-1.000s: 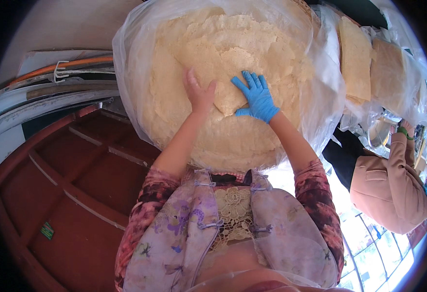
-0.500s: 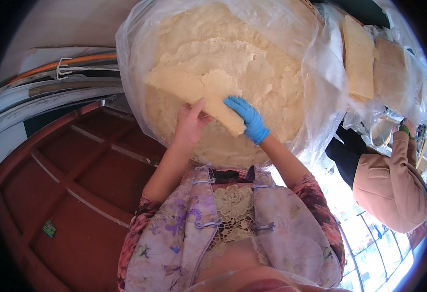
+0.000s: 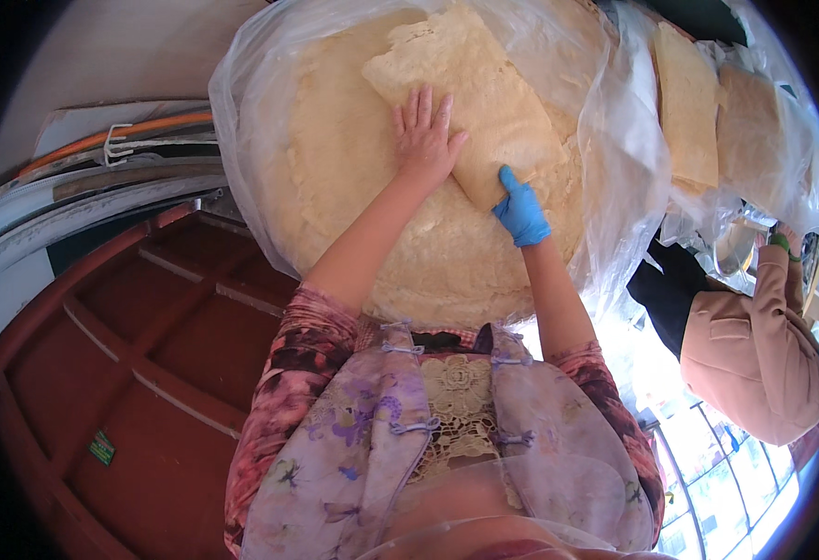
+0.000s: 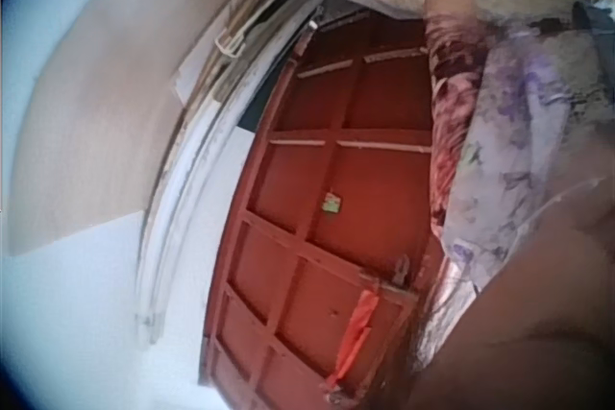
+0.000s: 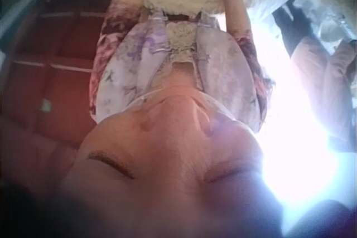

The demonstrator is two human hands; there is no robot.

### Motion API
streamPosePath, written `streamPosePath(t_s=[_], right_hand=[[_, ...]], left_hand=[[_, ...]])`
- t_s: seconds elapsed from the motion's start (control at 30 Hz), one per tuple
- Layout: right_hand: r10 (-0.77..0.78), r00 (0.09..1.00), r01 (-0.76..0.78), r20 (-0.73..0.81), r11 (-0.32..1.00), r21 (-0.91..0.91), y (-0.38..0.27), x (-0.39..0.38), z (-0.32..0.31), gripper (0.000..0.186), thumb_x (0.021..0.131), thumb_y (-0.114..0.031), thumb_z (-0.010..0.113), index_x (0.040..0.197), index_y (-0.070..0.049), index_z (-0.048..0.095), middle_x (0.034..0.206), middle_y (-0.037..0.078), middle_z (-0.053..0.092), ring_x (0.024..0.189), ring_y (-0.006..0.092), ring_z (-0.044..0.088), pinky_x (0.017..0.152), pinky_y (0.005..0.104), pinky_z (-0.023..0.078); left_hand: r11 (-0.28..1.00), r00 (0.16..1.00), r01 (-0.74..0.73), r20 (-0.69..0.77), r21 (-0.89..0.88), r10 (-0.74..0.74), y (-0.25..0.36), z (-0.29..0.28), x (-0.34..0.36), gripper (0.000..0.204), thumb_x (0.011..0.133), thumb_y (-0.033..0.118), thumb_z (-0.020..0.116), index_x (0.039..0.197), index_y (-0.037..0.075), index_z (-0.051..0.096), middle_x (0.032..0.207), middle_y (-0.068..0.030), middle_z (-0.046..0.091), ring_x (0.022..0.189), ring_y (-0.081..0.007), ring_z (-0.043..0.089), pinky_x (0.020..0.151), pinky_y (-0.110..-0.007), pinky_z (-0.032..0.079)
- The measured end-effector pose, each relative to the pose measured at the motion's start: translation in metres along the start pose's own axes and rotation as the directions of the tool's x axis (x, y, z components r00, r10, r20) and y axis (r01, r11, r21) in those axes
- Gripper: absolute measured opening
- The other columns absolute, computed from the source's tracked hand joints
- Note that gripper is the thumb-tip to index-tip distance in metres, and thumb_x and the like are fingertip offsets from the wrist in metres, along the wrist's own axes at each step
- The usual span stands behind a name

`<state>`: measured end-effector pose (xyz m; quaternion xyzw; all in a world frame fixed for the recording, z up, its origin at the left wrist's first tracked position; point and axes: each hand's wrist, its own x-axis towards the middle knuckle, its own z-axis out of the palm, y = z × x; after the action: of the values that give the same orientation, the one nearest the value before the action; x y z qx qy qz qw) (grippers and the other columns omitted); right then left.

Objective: The person repeatedly folds thin dough sheets by hand from a large round tray and stacks them to the side. The person wears blue gloves and works in a food preparation area with another person visible nearby.

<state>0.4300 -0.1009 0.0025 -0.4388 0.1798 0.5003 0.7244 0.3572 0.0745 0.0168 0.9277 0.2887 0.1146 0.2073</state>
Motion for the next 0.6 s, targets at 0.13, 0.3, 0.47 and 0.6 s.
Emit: streamPosePath(t_s=[0.13, 0.3, 0.47, 0.6], right_hand=[[0.088, 0.996, -0.088, -0.006, 0.995, 0.056, -0.007, 0.007, -0.002, 0.037, 0.09, -0.016, 0.056, 0.121, 0.002, 0.048, 0.121, 0.013, 0.055, 0.109, 0.0256, 0.056, 0.09, 0.0393, 0.049], [0.121, 0.993, -0.12, -0.006, 0.989, 0.083, -0.01, 0.009, 0.001, 0.035, 0.091, -0.015, 0.054, 0.121, 0.003, 0.049, 0.122, 0.014, 0.055, 0.11, 0.0261, 0.055, 0.092, 0.0394, 0.048], [0.204, 0.978, -0.205, 0.05, 0.978, 0.027, -0.001, -0.014, 0.014, 0.037, 0.093, -0.02, 0.052, 0.121, 0.003, 0.049, 0.121, 0.014, 0.055, 0.11, 0.0265, 0.055, 0.091, 0.0382, 0.049], [0.252, 0.968, -0.236, -0.008, 0.895, -0.379, -0.001, -0.048, 0.018, 0.048, 0.09, -0.031, 0.057, 0.124, 0.002, 0.048, 0.12, 0.013, 0.056, 0.107, 0.025, 0.057, 0.089, 0.0359, 0.049]], left_hand=[[0.999, 0.999, 0.035, 0.034, 0.025, -0.036, -0.007, 0.027, 0.005, 0.063, 0.083, 0.039, 0.058, 0.135, 0.008, 0.039, 0.146, -0.0187, 0.024, 0.137, -0.0339, 0.017, 0.11, -0.052, 0.01], [0.797, 0.872, 0.202, -0.266, -0.569, -0.411, -0.006, 0.032, -0.017, 0.056, 0.081, 0.022, 0.065, 0.128, 0.002, 0.043, 0.14, -0.0209, 0.03, 0.131, -0.0314, 0.028, 0.106, -0.047, 0.024], [-0.37, 0.664, 0.358, 0.513, -0.857, -0.545, 0.019, 0.016, -0.06, 0.044, 0.082, 0.005, 0.065, 0.121, -0.004, 0.046, 0.121, -0.0135, 0.053, 0.108, -0.0239, 0.055, 0.089, -0.034, 0.047], [-0.503, 0.669, 0.348, 0.585, -0.791, -0.458, 0.028, -0.005, -0.069, 0.043, 0.082, 0.003, 0.063, 0.122, -0.002, 0.047, 0.116, -0.0133, 0.057, 0.104, -0.0242, 0.058, 0.089, -0.038, 0.049]])
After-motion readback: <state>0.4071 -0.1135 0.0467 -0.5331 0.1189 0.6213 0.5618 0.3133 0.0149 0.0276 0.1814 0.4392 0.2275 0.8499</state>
